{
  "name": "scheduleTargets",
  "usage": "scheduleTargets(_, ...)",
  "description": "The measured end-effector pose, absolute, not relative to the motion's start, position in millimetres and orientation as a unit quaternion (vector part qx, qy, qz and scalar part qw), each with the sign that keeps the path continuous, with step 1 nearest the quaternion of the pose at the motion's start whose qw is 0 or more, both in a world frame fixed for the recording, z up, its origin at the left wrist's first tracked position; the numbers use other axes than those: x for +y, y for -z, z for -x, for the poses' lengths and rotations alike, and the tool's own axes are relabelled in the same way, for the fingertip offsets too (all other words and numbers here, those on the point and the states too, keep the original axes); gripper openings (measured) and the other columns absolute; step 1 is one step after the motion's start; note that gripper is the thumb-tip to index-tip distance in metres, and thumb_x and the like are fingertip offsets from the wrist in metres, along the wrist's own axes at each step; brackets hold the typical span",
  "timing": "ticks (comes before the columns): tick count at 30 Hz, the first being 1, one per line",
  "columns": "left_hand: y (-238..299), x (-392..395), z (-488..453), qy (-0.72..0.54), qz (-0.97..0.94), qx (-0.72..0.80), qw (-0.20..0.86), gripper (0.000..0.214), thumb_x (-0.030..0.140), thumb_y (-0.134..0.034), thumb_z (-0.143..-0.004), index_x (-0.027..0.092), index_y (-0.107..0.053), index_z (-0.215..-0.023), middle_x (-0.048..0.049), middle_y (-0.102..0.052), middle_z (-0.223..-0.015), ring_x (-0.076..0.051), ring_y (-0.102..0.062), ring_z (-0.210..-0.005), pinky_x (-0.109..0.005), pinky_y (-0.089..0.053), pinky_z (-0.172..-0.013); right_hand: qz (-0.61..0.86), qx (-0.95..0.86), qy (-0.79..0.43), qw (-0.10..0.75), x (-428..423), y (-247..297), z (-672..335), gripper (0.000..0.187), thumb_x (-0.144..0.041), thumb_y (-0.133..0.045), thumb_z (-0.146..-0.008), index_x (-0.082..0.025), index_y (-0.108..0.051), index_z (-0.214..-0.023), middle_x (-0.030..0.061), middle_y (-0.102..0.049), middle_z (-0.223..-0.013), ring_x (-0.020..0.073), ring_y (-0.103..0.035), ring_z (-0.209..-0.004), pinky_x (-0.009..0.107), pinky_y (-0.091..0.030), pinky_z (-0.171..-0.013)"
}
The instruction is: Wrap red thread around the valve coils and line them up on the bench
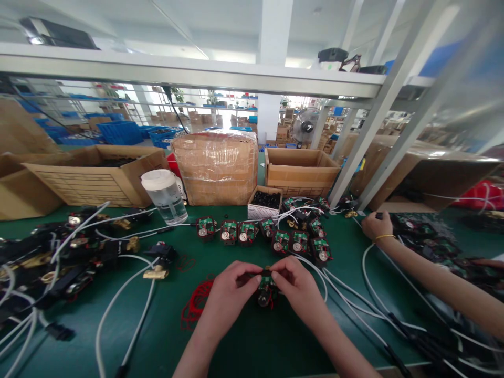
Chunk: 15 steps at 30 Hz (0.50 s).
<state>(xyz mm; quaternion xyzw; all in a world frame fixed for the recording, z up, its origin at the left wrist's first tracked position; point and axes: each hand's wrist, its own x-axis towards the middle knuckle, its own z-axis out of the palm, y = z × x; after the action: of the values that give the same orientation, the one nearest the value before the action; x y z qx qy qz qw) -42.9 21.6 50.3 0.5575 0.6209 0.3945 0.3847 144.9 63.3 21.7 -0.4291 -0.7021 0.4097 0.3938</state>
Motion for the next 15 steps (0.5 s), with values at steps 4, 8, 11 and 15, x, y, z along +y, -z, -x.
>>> scheduleTargets(4, -51.5, 22.1, 39.6, -0.393, -0.551, 0.637, 0.369, 0.019, 0.031, -0.062, -0.083, 0.025, -0.078, -0.092, -0.0032, -0.072, -0.095, -0.021, -0.069, -0.088, -0.032, -0.052, -0.081, 0.432, -0.711, -0.391, 0.393, 61.9, -24.1, -144.8, 0.01, -0.023, -0.058, -0.09, -0.021, -0.068, -0.09, 0.0012, -0.057, -0.086, 0.0167, -0.055, -0.073, 0.028, -0.047, -0.064)
scheduleTargets(8, -52.2, 21.7, 39.9, -0.396, -0.55, 0.635, 0.371, 0.02, 0.03, -0.062, -0.083, 0.025, -0.079, -0.093, -0.0036, -0.073, -0.096, -0.021, -0.069, -0.089, -0.032, -0.052, -0.081, 0.43, -0.717, -0.381, 0.394, 60.5, -26.4, -145.4, 0.011, -0.021, -0.058, -0.09, -0.021, -0.069, -0.091, 0.0016, -0.058, -0.088, 0.0169, -0.055, -0.074, 0.028, -0.047, -0.066)
scheduleTargets(11, -51.7, 20.7, 41.6, -0.395, -0.554, 0.631, 0.372, 0.021, 0.03, -0.062, -0.083, 0.025, -0.079, -0.094, -0.0038, -0.073, -0.097, -0.021, -0.069, -0.09, -0.032, -0.052, -0.082, 0.425, -0.72, -0.377, 0.397, 60.4, -25.5, -145.3, 0.011, -0.02, -0.058, -0.09, -0.021, -0.069, -0.091, 0.0018, -0.058, -0.089, 0.0167, -0.055, -0.075, 0.028, -0.047, -0.066)
scheduleTargets(15, -49.7, 18.8, 41.8, -0.406, -0.554, 0.628, 0.366, 0.021, 0.03, -0.061, -0.082, 0.024, -0.078, -0.095, -0.0039, -0.072, -0.096, -0.021, -0.069, -0.09, -0.032, -0.052, -0.082, 0.42, -0.706, -0.404, 0.402, 61.0, -18.6, -146.1, 0.012, -0.022, -0.058, -0.089, -0.022, -0.069, -0.094, 0.0016, -0.057, -0.089, 0.0163, -0.056, -0.075, 0.028, -0.048, -0.067)
